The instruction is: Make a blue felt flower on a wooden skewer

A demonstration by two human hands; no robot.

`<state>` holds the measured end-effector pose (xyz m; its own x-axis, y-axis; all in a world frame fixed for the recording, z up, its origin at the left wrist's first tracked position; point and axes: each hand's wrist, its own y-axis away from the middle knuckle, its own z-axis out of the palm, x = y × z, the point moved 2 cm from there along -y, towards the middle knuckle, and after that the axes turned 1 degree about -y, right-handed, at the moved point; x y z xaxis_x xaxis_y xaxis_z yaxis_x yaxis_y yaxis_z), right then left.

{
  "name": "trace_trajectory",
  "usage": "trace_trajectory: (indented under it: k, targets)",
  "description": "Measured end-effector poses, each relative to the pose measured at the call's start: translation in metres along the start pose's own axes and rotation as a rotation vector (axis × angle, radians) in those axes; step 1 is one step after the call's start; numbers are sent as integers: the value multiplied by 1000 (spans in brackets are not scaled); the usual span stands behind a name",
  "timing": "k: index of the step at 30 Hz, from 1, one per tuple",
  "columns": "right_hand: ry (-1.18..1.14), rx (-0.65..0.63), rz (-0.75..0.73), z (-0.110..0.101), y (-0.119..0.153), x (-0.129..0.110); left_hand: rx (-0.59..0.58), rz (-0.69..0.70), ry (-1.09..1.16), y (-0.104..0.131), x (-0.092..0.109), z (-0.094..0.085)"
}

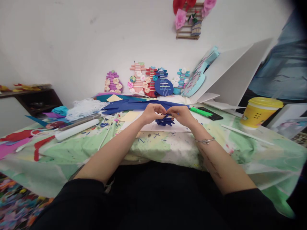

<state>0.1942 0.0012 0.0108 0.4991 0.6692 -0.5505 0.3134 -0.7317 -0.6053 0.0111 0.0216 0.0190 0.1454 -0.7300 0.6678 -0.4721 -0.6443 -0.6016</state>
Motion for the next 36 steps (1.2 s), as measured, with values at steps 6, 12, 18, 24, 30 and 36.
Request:
trace_trajectory:
  k: [6,12,18,24,30,36]
  targets:
    - [107,24,-14,-3,-1,2,-61,6,67,1,2,4]
    - [169,88,73,-2,-2,4,-160,32,106,3,8,9]
    - [21,124,90,-3,-1,1,-87,-40,172,3,5,7]
    - [-18,57,-98,-5,3,-12,51,-207,305,0,-5,4]
    - [16,17,-63,2,2,-6,101,-257,349,0,-8,4]
    - [-135,-21,49,5,0,0,97,-268,332,-1,-13,4]
